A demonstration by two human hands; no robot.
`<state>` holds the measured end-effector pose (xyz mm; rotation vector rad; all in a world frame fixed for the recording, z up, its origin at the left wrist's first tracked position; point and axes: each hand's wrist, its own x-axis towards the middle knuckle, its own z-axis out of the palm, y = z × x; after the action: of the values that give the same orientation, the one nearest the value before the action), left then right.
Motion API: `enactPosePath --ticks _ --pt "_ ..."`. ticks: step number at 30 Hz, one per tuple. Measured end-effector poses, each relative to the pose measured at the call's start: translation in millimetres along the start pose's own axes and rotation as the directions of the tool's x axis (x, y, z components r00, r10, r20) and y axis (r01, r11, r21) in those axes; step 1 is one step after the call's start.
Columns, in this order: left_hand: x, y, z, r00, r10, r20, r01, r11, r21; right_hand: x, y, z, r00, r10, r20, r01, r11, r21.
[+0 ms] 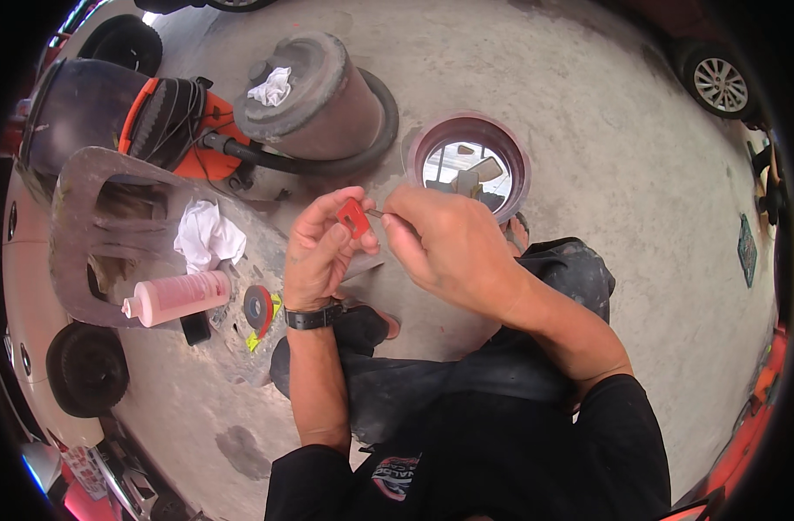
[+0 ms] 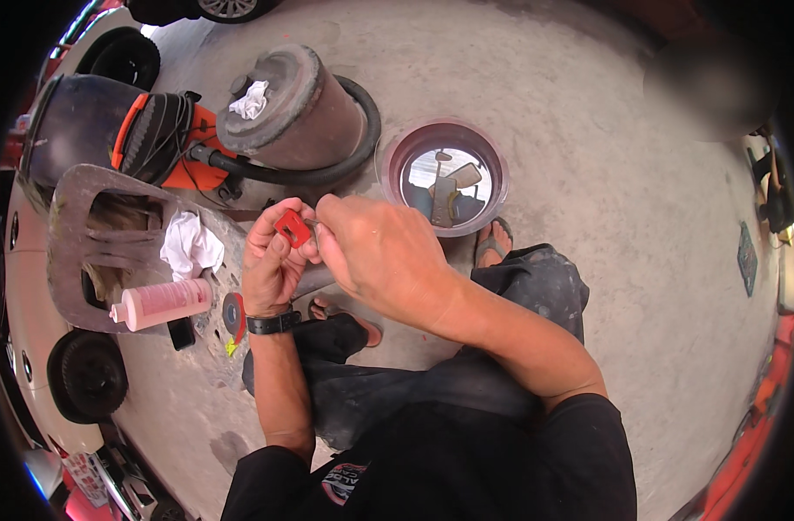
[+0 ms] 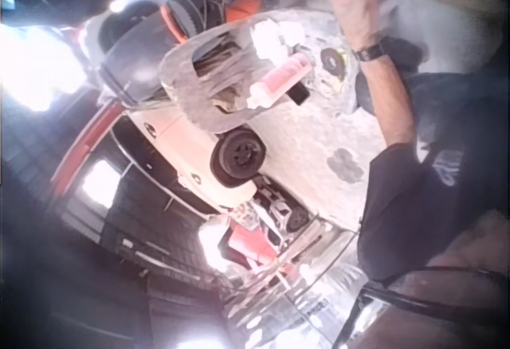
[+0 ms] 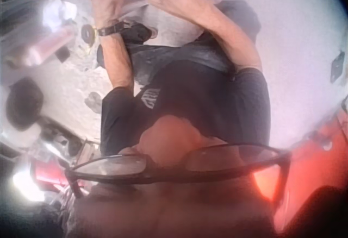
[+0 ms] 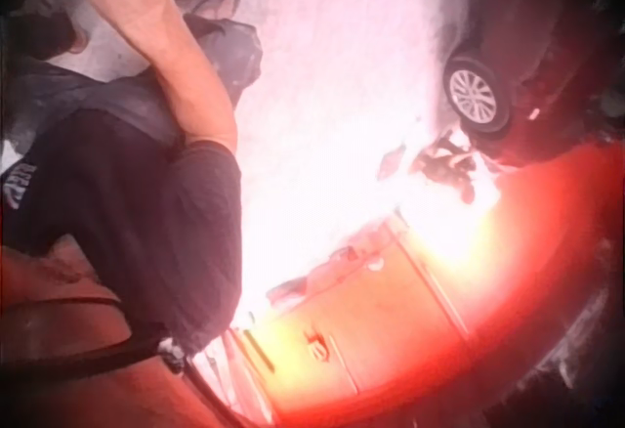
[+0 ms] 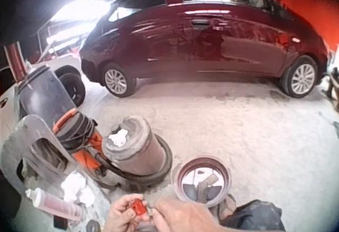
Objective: The person sits on the floor and handles a small red object, then picks up a roll of black tape and a green utility knife. They cut a strip of tape and apply it to the red object, repeating the process to wrap the object with tape.
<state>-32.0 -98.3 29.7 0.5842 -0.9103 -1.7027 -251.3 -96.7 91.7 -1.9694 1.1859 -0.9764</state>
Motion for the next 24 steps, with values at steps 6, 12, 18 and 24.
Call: enactPosePath --ticks 6,12,18,24 --pt "-0.2 -2.1 1.0 1.000 -0.002 0.001 0.002 1.000 0.009 0.1 2.4 3.4 0.999 -0.042 -0.017 0.042 0.999 -0.011" --pt "-0.4 -0.5 2.5 1.000 -0.013 -0.001 0.013 0.999 0.048 -0.7 4.4 5.4 0.999 -0.048 0.004 0.048 0.999 -0.013" --pt "0.9 -0.6 4.6 1.000 0.006 0.011 -0.008 0.995 0.104 -3.2 6.2 12.3 0.997 -0.083 0.002 0.082 0.995 -0.064" --pt "0.2 -1.0 7.3 1.000 0.006 -0.003 -0.006 0.991 0.131 -3.7 7.1 13.0 0.997 -0.066 0.035 0.068 0.997 -0.044"
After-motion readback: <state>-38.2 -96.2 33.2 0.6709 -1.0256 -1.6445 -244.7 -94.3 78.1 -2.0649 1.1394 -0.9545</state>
